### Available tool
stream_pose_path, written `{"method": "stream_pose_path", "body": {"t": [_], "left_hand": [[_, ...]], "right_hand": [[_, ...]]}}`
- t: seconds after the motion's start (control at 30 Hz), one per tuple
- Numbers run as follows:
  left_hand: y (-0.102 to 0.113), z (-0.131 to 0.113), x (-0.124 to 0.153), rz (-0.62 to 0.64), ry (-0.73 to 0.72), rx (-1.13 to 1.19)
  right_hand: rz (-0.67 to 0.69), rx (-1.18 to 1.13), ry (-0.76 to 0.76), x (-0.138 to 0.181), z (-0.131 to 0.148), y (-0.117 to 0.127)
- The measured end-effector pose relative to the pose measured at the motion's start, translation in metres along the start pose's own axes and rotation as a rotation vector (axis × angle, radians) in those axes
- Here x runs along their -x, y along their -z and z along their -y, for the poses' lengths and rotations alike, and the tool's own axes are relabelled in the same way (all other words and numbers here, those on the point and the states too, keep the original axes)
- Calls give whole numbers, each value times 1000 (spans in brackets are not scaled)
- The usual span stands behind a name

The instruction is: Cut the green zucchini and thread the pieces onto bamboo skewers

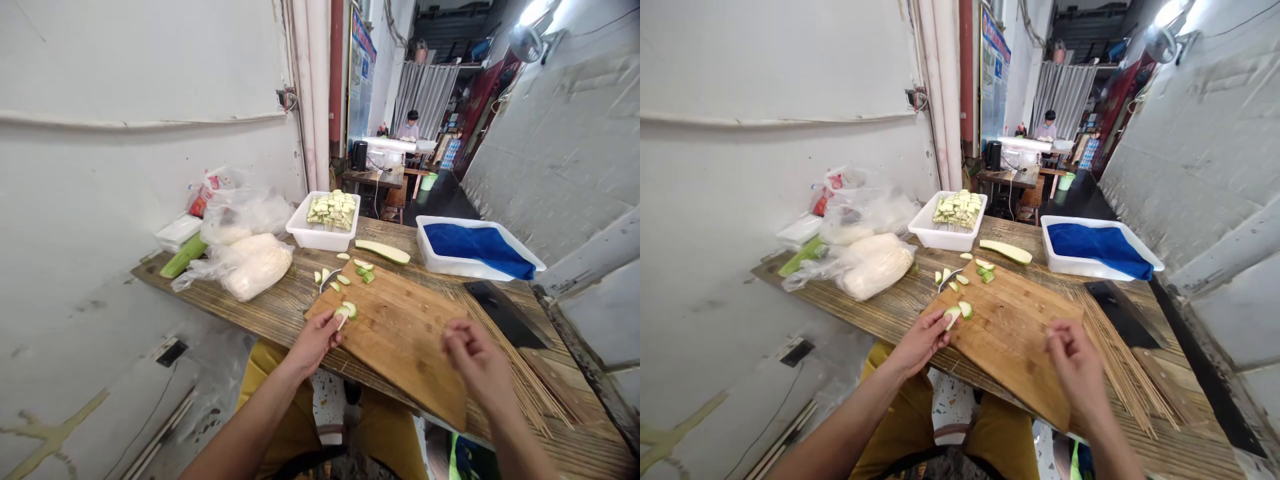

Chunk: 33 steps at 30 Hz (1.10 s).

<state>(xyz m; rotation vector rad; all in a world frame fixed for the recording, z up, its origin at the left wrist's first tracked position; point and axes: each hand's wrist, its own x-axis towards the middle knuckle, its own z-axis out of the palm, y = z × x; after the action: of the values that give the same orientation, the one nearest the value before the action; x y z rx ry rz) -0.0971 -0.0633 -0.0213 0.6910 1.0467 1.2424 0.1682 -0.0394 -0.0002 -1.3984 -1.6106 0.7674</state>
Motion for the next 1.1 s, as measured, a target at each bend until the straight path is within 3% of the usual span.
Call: {"method": "stream_pose_path", "body": {"t": [0.07, 0.17, 0.27, 0.47, 1.1], "left_hand": [[1, -3, -1, -10, -37, -22], [6, -6, -5, -63, -79, -1], [11, -9, -7, -88, -75, 71], [11, -14, -5, -112, -79, 120], [10, -18, -7, -28, 43, 170]], "right_hand": [[254, -228, -107, 34, 10, -32], [394, -311, -163, 71, 13, -67], [374, -224, -62, 84, 10, -81], [284, -105, 108, 81, 7, -81], [289, -81, 132, 81, 7, -79]]}}
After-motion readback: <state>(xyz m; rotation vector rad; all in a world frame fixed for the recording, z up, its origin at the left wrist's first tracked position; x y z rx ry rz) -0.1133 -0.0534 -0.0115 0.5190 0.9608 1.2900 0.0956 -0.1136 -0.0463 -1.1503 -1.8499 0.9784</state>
